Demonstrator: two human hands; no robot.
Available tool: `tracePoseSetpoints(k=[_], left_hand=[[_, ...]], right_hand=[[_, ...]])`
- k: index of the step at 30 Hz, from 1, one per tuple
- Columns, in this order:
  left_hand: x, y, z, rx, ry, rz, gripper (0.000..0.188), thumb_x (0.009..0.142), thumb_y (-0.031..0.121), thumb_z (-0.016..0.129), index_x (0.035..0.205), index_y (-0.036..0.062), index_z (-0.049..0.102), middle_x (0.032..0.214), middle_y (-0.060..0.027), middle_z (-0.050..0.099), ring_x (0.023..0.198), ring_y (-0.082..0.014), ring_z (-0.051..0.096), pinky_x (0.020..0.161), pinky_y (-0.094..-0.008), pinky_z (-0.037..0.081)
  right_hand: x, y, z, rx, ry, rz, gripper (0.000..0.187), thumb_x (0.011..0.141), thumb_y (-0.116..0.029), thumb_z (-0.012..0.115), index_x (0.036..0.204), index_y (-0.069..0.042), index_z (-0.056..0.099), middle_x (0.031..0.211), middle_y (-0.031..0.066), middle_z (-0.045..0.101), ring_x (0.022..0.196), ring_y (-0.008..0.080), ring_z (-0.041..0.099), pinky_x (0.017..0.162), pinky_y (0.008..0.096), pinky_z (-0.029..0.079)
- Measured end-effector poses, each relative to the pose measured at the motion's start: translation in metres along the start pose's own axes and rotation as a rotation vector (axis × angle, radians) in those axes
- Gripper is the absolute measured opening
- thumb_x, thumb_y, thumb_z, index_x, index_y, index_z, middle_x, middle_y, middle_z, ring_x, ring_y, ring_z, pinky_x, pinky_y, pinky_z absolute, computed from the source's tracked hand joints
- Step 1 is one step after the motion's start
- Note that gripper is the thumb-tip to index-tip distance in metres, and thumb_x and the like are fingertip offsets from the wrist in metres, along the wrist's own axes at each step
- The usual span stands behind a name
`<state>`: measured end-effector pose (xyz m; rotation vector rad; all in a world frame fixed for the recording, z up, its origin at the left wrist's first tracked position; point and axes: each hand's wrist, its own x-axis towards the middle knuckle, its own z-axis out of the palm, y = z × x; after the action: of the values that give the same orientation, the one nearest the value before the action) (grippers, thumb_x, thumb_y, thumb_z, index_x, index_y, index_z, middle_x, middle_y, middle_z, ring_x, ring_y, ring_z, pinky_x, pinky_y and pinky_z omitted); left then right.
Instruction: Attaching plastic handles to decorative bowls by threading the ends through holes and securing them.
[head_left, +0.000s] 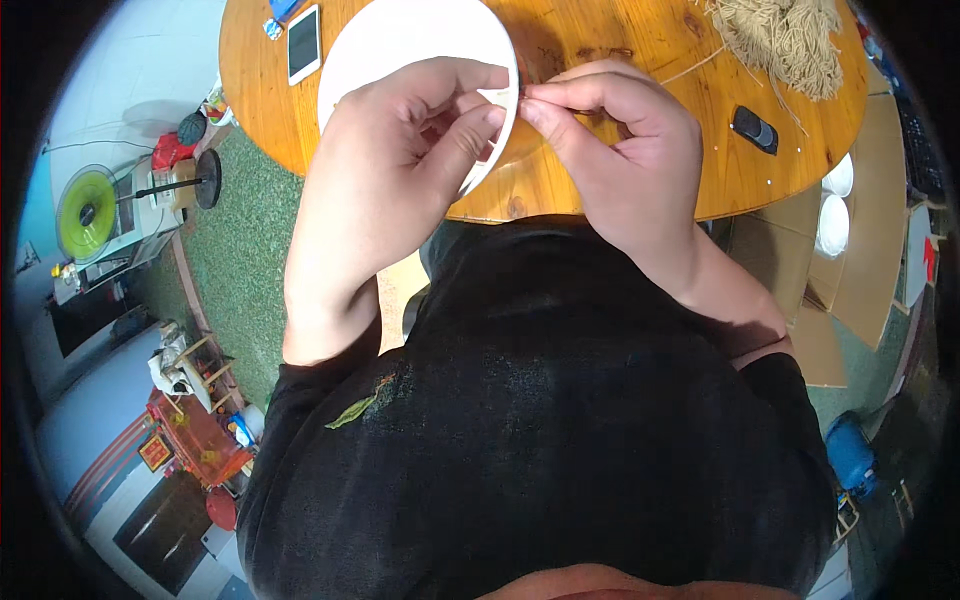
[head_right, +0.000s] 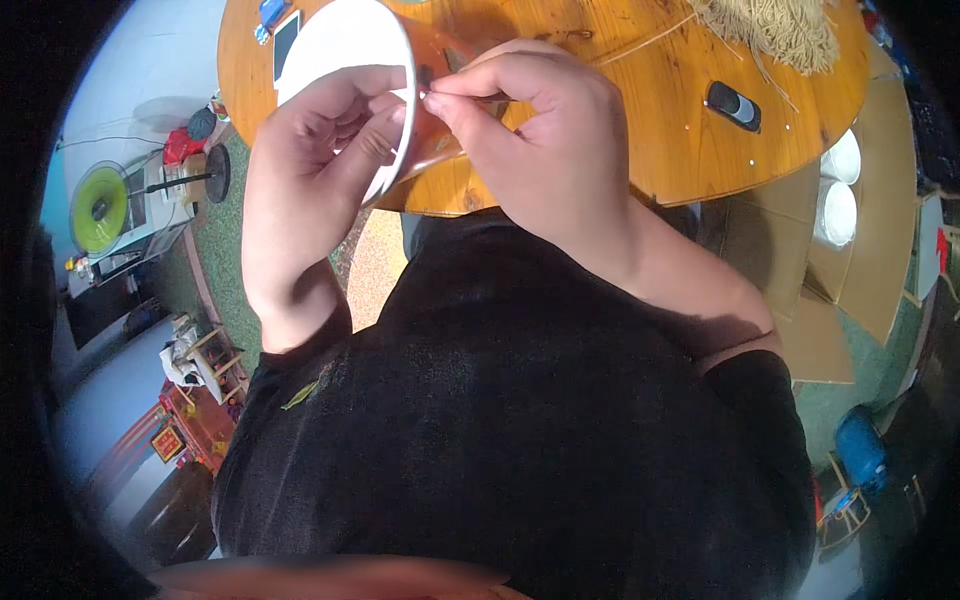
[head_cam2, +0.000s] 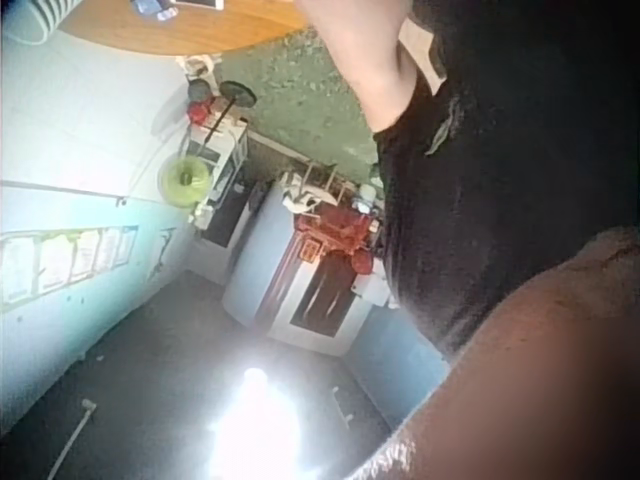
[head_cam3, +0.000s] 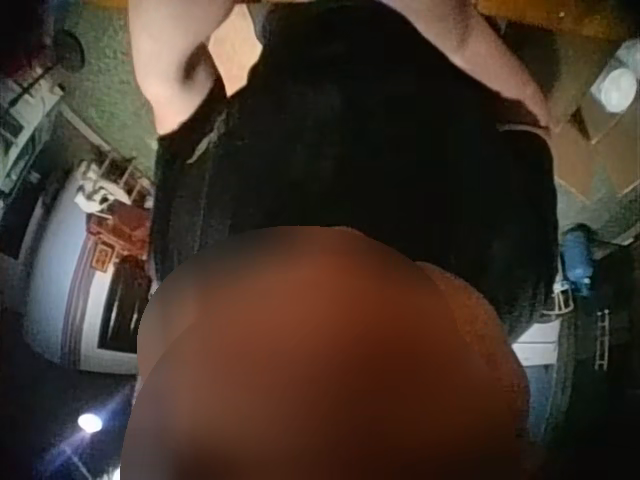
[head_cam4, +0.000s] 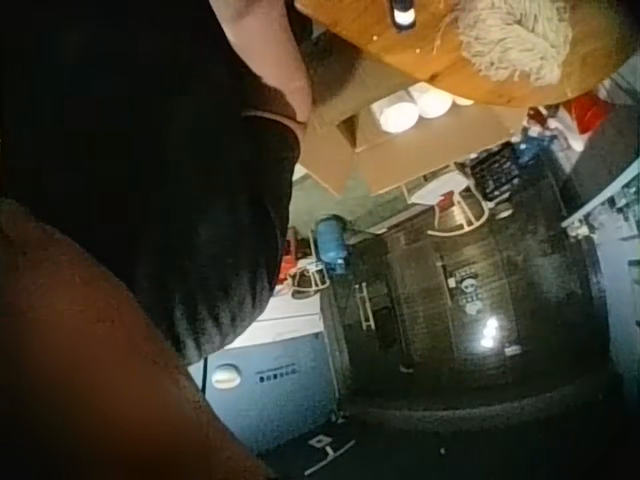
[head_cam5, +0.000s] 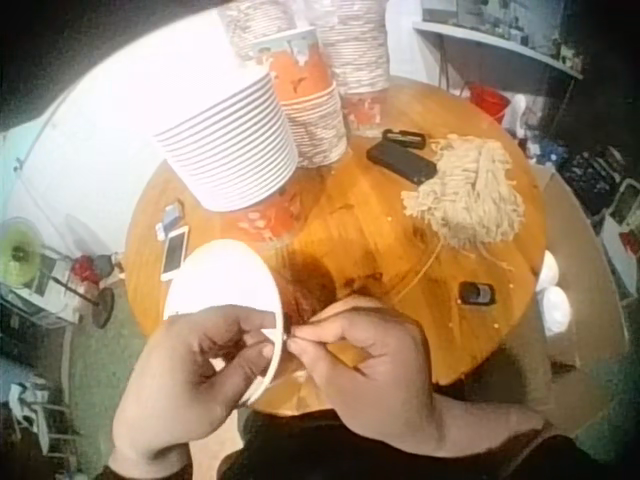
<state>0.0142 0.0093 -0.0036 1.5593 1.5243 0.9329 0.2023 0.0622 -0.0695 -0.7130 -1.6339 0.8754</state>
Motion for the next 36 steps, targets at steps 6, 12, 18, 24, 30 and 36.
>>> tracePoseSetpoints(k=[6,12,18,24,30,36], left_hand=[[0.003,-0.002,0.001,0.12,-0.001,0.081,0.014,0.101,0.01,0.074,0.11,-0.0012,0.074,0.078,-0.0048,0.072,0.07,-0.0081,0.066,0.064,-0.0252,0.053],[0.005,0.0,0.003,0.176,0.073,0.115,0.008,0.1,0.008,0.072,0.102,0.0003,0.072,0.076,-0.0057,0.07,0.067,-0.0122,0.066,0.063,-0.0273,0.053],[0.004,-0.009,0.0,0.127,0.148,0.219,0.006,0.1,0.006,0.07,0.102,0.001,0.071,0.091,-0.0093,0.074,0.081,-0.0144,0.07,0.072,-0.0287,0.055],[0.0,-0.006,0.006,0.024,0.171,0.367,0.004,0.1,0.003,0.069,0.102,-0.0007,0.069,0.109,-0.0101,0.077,0.093,-0.0161,0.071,0.084,-0.0284,0.056],[-0.004,-0.002,0.015,0.023,0.0,0.395,0.004,0.099,0.003,0.071,0.103,0.0017,0.07,0.093,-0.0087,0.074,0.082,-0.02,0.073,0.076,-0.0308,0.057],[-0.002,0.0,0.015,0.134,0.001,0.266,0.006,0.098,0.003,0.072,0.104,0.0019,0.071,0.087,-0.0084,0.071,0.077,-0.0194,0.07,0.07,-0.032,0.055]], right_hand=[[-0.001,0.001,-0.004,-0.024,-0.034,0.002,0.007,0.087,-0.005,0.083,0.092,-0.001,0.08,0.088,0.0091,0.077,0.08,0.0202,0.075,0.074,0.0306,0.058],[0.001,-0.009,-0.015,0.029,-0.213,0.219,0.008,0.093,-0.004,0.079,0.1,-0.001,0.078,0.09,0.0062,0.076,0.082,0.013,0.071,0.076,0.027,0.056],[0.001,-0.003,-0.027,0.065,-0.318,0.306,0.006,0.094,-0.004,0.077,0.099,-0.001,0.076,0.091,0.0052,0.075,0.083,0.0121,0.071,0.079,0.0272,0.056],[0.001,-0.005,-0.027,0.031,-0.365,0.229,0.007,0.09,-0.003,0.074,0.096,-0.001,0.073,0.089,0.0093,0.076,0.086,0.0196,0.077,0.082,0.0319,0.061],[0.001,-0.01,-0.025,0.054,-0.361,0.247,0.007,0.09,-0.004,0.074,0.095,0.0,0.071,0.086,0.0098,0.075,0.084,0.0216,0.077,0.079,0.0341,0.06],[0.003,-0.008,-0.037,0.102,-0.614,0.399,0.009,0.092,-0.007,0.075,0.095,0.001,0.07,0.083,0.009,0.073,0.077,0.0176,0.073,0.072,0.0331,0.056]])
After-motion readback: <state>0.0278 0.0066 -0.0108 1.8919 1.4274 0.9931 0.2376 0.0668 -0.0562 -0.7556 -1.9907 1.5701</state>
